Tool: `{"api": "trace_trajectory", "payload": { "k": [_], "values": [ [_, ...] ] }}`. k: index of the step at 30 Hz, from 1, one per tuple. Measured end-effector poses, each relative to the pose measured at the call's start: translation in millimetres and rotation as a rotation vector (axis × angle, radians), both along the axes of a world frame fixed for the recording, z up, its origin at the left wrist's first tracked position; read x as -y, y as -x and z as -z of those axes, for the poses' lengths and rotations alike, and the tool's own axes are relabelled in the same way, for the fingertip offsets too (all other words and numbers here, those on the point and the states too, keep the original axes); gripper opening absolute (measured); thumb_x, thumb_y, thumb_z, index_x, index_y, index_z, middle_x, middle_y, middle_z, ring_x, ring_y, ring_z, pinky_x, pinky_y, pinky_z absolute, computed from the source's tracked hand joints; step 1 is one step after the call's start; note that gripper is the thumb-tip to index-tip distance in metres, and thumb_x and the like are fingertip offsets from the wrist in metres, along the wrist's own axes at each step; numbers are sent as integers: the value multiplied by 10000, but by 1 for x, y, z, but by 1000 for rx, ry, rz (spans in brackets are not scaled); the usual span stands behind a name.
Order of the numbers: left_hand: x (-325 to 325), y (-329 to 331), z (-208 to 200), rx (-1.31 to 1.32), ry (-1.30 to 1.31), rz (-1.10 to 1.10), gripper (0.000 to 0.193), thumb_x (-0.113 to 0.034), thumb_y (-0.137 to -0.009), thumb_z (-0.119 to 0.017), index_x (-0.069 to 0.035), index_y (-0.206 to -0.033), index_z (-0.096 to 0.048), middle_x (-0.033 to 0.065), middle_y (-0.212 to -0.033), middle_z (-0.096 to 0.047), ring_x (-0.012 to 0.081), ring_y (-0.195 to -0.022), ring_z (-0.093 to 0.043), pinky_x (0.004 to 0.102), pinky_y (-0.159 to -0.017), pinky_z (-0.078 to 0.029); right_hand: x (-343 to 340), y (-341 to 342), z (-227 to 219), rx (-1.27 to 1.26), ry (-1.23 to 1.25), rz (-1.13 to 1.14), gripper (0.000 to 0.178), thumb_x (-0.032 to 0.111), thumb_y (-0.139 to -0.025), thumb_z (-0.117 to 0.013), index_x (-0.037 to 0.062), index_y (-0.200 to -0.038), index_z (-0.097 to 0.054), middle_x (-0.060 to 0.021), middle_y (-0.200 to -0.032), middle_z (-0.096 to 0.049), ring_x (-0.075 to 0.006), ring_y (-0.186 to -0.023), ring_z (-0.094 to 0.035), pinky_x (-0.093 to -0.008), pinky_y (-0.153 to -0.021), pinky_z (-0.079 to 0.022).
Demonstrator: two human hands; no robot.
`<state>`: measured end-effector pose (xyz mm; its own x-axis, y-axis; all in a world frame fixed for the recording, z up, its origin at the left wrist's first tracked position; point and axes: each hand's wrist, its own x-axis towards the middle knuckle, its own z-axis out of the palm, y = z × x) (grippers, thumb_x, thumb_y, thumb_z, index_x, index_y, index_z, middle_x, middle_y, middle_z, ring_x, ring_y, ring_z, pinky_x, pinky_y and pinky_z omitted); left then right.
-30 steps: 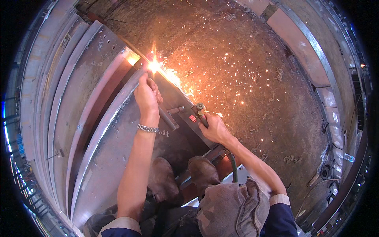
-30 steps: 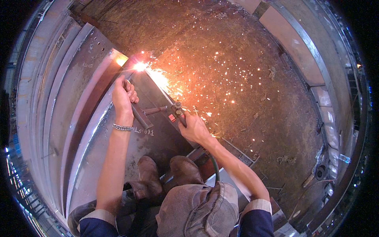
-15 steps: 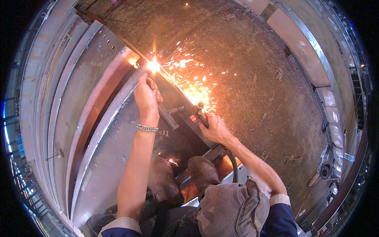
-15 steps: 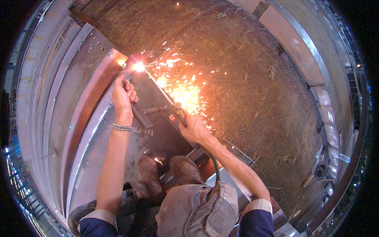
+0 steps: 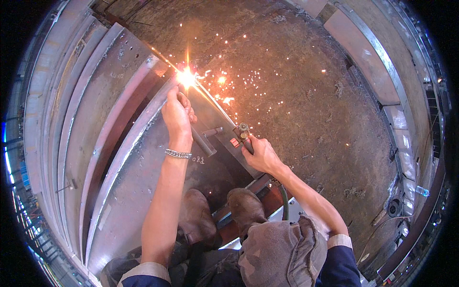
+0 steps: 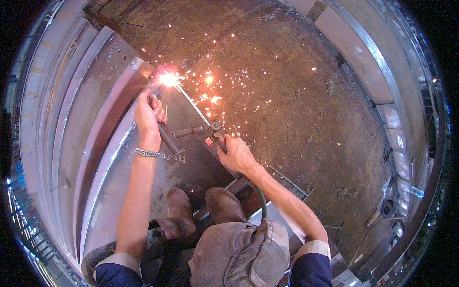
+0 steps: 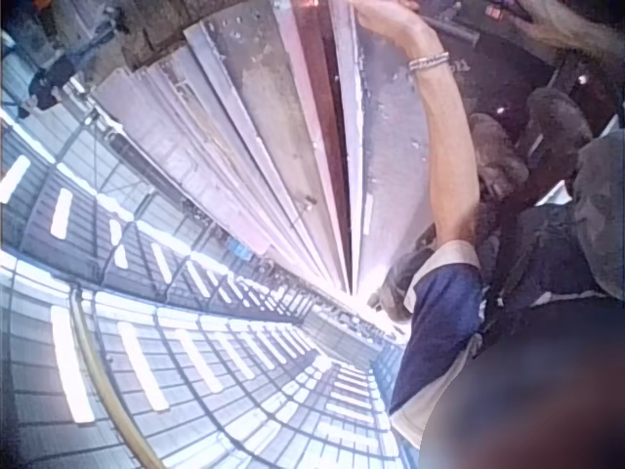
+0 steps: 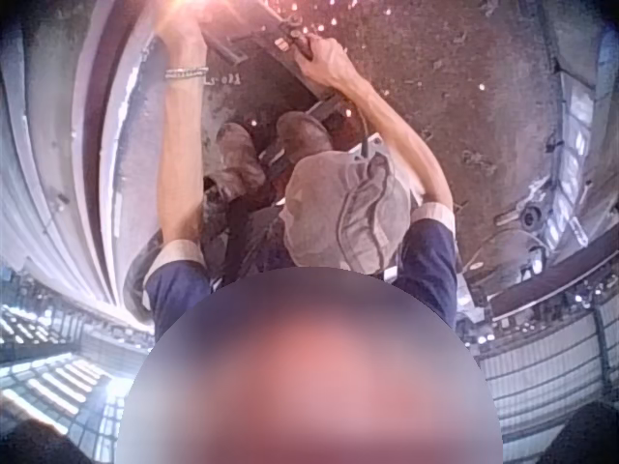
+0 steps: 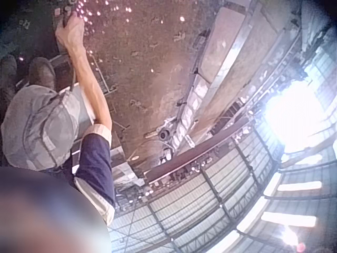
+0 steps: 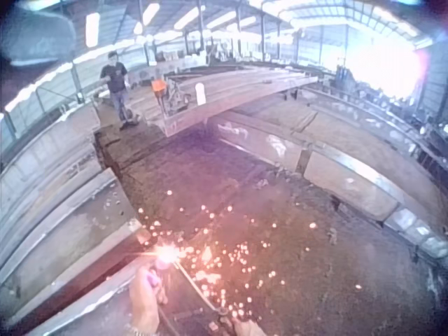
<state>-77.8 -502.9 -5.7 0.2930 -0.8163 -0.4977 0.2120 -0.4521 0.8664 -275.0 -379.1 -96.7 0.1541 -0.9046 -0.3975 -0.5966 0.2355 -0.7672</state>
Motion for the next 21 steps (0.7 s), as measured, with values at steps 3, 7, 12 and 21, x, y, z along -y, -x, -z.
{"api": "trace_trajectory", "payload": {
  "k": [3,7,12,21],
  "values": [
    [0,0,1,-3,-1,-2,401,-387,-1014,-444,-166,-685,-382,-53,-501,-313,88,-409,-309,278,-445,-305,-1,0,2,-5,11,0,240,181,-869,-628,-51,-907,-580,-317,-743,-634,-511,-791,-642,-565,-735,-504],
    [0,0,1,6,-2,5,405,-399,-1010,-450,-168,-685,-382,-53,-504,-312,88,-412,-308,277,-447,-306,-1,1,0,11,14,-5,242,179,-871,-624,-56,-893,-571,-317,-737,-629,-513,-787,-639,-569,-734,-499],
    [0,0,0,3,-4,3,409,-408,-1008,-454,-167,-685,-385,-52,-507,-311,89,-415,-310,279,-446,-309,-1,1,-1,-6,8,-13,246,176,-875,-617,-64,-885,-565,-321,-734,-626,-515,-786,-638,-573,-736,-496],
    [1,-5,7,-12,22,-10,447,-400,-1001,-462,-160,-630,-397,-34,-500,-348,104,-400,-338,287,-414,-300,-1,3,2,-12,-9,-24,252,193,-884,-605,-55,-921,-587,-318,-739,-630,-514,-784,-641,-563,-728,-508]
  ]
}}
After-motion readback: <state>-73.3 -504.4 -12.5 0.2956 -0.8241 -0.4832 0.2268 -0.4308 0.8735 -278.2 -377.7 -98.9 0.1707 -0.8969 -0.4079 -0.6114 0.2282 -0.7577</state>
